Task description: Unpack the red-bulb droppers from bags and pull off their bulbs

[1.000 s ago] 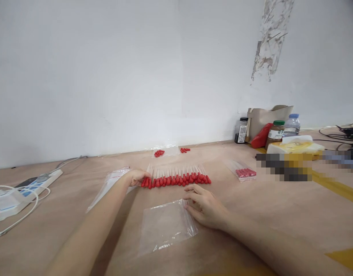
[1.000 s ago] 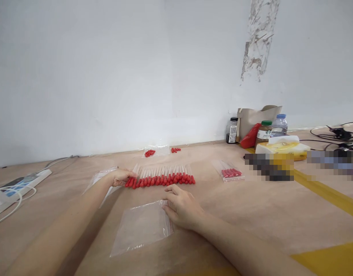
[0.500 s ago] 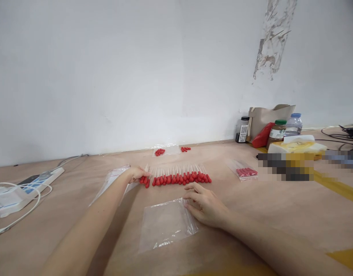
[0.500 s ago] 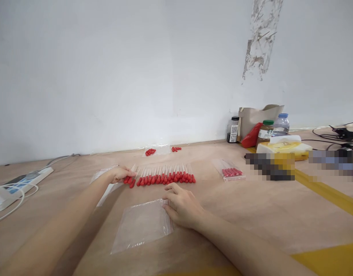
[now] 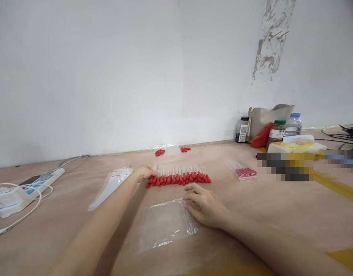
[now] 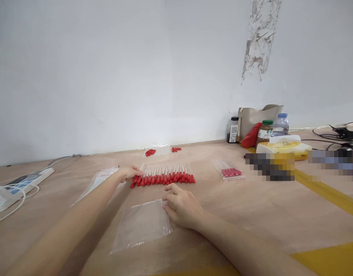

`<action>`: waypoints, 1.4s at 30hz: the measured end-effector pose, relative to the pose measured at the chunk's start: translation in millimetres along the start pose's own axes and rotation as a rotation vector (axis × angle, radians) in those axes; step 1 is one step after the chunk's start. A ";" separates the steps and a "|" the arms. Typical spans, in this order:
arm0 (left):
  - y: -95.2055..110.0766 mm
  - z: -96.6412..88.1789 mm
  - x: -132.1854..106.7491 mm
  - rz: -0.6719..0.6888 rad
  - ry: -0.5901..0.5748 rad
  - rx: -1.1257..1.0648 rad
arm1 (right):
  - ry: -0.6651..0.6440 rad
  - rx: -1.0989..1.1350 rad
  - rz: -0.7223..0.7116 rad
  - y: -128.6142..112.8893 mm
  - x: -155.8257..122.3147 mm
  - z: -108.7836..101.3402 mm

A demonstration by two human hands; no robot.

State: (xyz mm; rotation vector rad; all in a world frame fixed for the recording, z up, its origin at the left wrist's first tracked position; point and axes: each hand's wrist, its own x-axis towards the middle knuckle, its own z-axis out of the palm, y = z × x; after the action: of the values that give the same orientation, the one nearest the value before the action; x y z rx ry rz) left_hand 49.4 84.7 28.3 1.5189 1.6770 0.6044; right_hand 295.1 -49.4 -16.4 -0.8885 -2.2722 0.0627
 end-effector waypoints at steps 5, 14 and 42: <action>-1.8 -1.6 0.8 -0.043 0.074 0.052 | -0.004 -0.001 0.004 1.6 -1.0 0.3; -12.2 -8.5 0.9 -0.064 0.172 0.148 | 0.003 -0.003 -0.016 2.2 -1.1 2.3; -44.2 60.0 -129.3 0.651 -0.046 0.217 | -0.294 0.236 -0.154 8.9 0.3 -12.5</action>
State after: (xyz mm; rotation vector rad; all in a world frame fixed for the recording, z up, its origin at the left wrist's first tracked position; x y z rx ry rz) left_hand 68.4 -58.0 -11.4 2.2413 1.2212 0.7232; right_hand 307.8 -44.8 -9.1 -0.6103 -2.5308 0.4073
